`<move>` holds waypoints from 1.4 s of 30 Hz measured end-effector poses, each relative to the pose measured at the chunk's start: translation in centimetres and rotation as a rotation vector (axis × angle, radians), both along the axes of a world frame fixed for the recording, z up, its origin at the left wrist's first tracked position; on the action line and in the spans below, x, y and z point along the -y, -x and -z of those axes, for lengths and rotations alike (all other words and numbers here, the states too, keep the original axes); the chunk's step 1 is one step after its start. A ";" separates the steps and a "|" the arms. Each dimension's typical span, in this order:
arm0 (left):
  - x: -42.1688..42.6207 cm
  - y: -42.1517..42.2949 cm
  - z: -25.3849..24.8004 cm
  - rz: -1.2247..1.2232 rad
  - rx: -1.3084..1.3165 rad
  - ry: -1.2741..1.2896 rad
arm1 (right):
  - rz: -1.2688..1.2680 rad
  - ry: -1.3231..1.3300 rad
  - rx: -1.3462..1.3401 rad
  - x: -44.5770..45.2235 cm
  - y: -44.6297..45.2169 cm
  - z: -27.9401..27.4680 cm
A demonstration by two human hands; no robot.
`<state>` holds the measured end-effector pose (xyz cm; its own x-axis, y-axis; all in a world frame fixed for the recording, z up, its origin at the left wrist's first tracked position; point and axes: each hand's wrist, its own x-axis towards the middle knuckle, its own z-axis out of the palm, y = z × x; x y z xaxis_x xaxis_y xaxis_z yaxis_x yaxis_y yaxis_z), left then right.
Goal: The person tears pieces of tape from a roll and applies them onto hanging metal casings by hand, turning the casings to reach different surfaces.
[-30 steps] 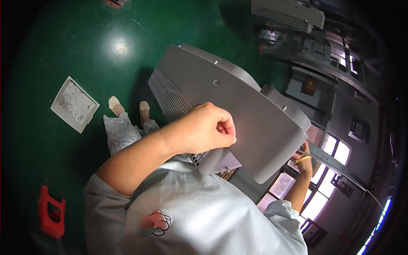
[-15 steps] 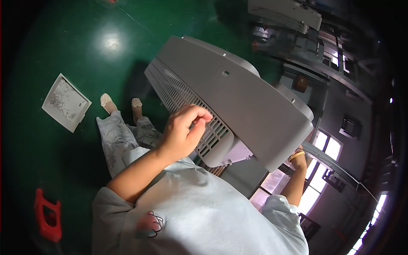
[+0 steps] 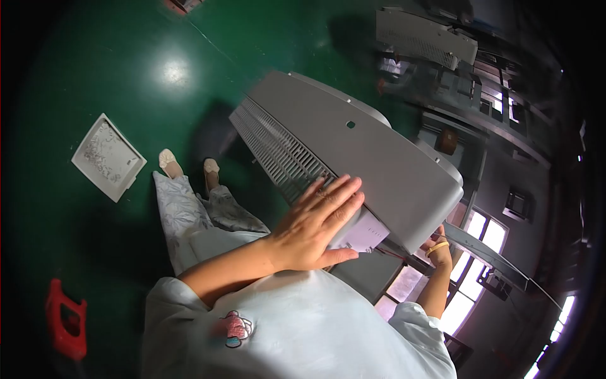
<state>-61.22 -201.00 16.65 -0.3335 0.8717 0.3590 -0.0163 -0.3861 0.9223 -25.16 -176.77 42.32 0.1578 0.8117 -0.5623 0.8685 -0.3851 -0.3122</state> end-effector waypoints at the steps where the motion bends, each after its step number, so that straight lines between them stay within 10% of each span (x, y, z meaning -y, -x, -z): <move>1: -0.7 0.2 -0.7 0.031 -0.036 -0.018 | 0.029 -0.006 -0.064 0.6 1.2 0.1; 7: -1.6 -0.5 -5.5 0.050 -0.100 -0.259 | -0.068 -0.062 -0.262 0.8 0.3 1.3; 21: 0.4 -3.9 -1.9 -0.075 -0.137 0.670 | -0.136 -0.201 -0.707 -2.8 -3.4 6.4; 35: 2.8 -15.2 -4.9 -0.578 -0.395 0.863 | -0.546 -0.568 -0.883 -8.4 -6.2 7.7; 38: 5.7 -13.7 -14.0 -0.746 -0.459 0.619 | -0.776 -1.200 -0.894 -6.7 -7.9 -1.7; 41: 7.9 -13.7 -27.3 -0.931 -0.676 0.033 | -0.784 -1.650 -1.280 -1.5 -10.4 -10.4; 42: 8.5 -15.0 -30.9 -0.946 -0.628 -0.197 | -1.209 -1.794 -1.782 1.4 -10.6 -13.4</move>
